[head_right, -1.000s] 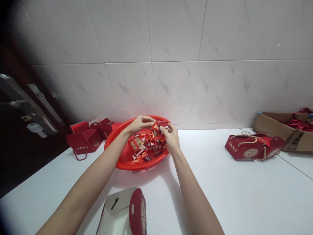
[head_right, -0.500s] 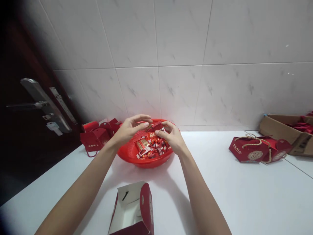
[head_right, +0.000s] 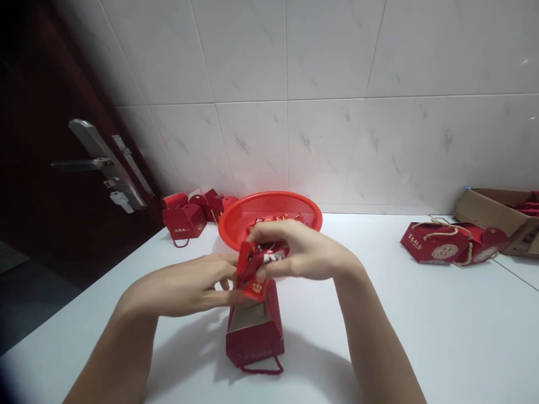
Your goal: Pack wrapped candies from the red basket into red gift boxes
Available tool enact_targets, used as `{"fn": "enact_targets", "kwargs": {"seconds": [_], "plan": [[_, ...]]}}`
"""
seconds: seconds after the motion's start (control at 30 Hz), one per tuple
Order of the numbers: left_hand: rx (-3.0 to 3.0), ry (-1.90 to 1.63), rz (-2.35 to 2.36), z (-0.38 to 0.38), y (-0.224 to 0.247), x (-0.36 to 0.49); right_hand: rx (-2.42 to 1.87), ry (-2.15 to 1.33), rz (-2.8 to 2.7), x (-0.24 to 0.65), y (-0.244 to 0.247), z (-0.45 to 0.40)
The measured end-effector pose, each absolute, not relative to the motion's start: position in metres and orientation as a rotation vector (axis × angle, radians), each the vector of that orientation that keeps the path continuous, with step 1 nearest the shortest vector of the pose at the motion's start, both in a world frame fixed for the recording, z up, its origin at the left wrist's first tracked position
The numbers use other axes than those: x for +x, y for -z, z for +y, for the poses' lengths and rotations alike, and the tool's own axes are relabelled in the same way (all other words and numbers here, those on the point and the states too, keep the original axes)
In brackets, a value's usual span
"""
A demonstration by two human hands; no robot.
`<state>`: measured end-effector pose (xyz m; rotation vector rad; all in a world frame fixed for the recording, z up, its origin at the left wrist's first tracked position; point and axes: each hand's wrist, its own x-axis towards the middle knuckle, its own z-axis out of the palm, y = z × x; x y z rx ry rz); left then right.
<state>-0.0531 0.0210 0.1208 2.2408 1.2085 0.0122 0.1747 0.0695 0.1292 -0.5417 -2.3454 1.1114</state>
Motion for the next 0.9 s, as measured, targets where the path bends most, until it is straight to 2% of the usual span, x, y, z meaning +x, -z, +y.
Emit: {"fn": "enact_targets", "kwargs": {"seconds": [0.33, 0.47, 0.67, 0.9], "plan": [[2.202, 0.073, 0.899, 0.034, -0.111, -0.066, -0.354, -1.079, -2.764, 0.149, -0.118, 0.056], [2.322, 0.055, 0.963, 0.03, -0.113, -0.068, -0.304, -1.104, -2.849, 0.145, -0.114, 0.056], [2.383, 0.17, 1.213, 0.016, -0.119, -0.063, -0.537, -1.111, -2.896, 0.155, -0.114, 0.058], [2.458, 0.197, 1.129, 0.018, -0.113, -0.065, -0.76, -1.113, -2.912, 0.155, -0.113, 0.059]]}}
